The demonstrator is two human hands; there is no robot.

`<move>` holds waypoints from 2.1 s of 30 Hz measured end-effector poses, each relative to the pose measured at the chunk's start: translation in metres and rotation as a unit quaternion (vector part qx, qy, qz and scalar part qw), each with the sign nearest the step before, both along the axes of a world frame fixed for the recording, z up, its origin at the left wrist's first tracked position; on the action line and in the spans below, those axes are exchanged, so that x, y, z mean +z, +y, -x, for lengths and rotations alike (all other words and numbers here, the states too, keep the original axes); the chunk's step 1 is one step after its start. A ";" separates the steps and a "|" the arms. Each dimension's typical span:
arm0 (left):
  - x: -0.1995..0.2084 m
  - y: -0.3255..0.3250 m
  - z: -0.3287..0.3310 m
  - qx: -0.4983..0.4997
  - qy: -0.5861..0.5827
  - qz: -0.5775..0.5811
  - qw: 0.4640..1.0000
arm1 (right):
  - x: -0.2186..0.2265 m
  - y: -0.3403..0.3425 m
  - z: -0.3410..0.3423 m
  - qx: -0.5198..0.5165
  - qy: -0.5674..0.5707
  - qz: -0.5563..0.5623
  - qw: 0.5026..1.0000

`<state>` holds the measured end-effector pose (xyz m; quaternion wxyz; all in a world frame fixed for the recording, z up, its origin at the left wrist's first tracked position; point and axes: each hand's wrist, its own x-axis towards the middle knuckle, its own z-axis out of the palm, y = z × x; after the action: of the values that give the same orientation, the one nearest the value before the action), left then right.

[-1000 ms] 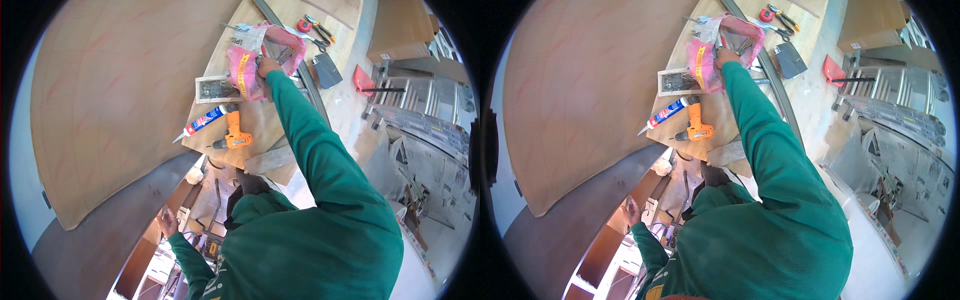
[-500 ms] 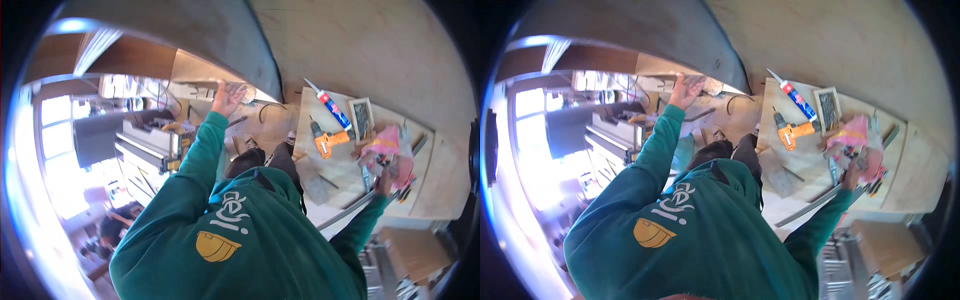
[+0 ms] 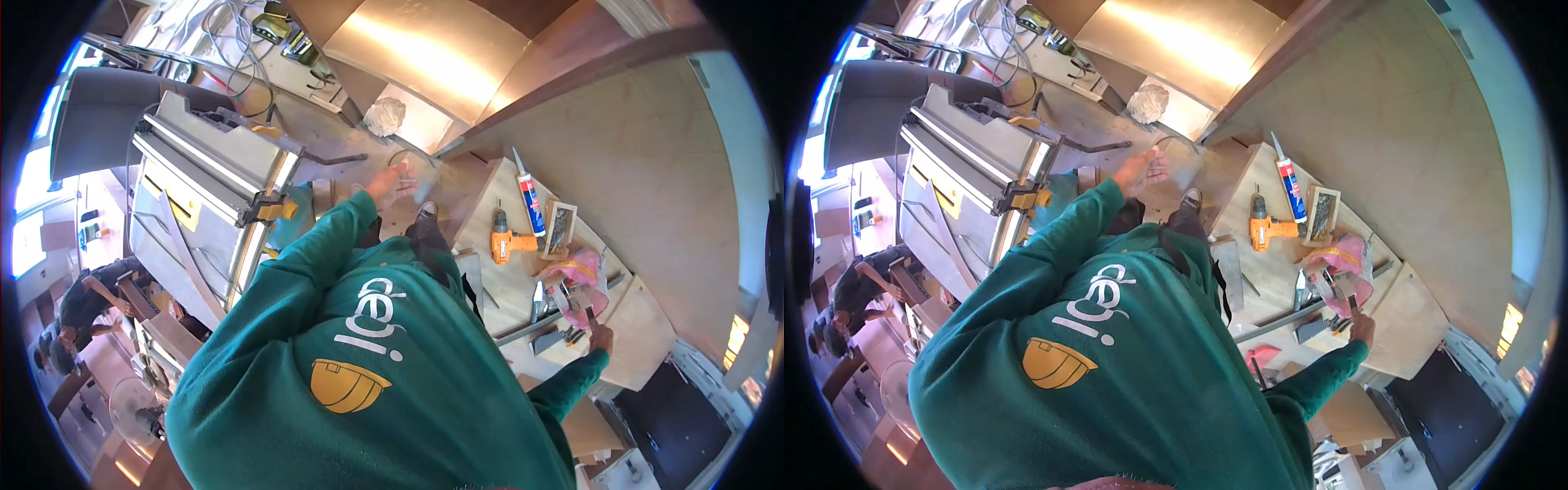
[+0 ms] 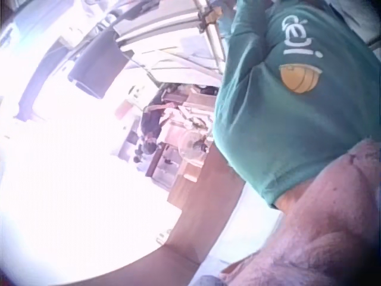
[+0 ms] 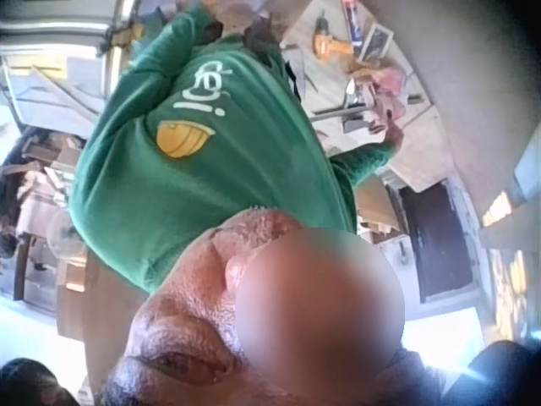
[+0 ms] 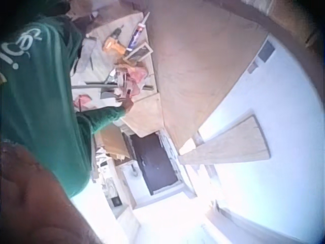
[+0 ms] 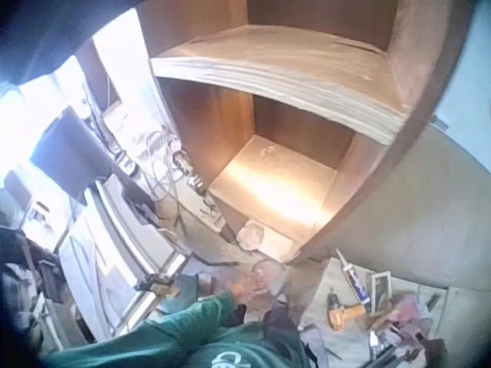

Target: The person measures and marks a wooden trim piece using a metal ruler and pencil, then fits the trim onto the edge of a wooden cabinet. They repeatedly adjust the trim's position and mark it for cutting.

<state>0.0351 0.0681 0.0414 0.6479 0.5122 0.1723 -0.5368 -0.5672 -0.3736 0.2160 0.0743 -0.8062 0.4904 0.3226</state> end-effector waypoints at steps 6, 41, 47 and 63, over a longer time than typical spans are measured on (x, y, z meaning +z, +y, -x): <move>-0.023 0.007 0.026 -0.158 -0.048 0.014 0.986 | -0.013 -0.024 0.025 0.207 0.104 0.085 0.969; -0.051 -0.168 0.277 -0.583 -0.526 0.138 0.604 | -0.217 0.329 -0.137 -0.744 -0.568 -0.052 0.348; -0.022 -0.297 0.310 -0.619 -0.572 0.212 0.494 | -0.210 0.244 -0.097 -0.708 -0.629 -0.039 0.318; 0.000 -0.043 0.049 -0.160 -0.455 0.033 0.875 | -0.100 0.290 -0.297 -0.356 -0.539 -0.242 0.724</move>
<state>-0.0140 0.0254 0.0417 0.5765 0.6991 -0.2435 -0.3460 -0.2707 -0.0840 0.1157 0.6281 -0.5653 0.5236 -0.1080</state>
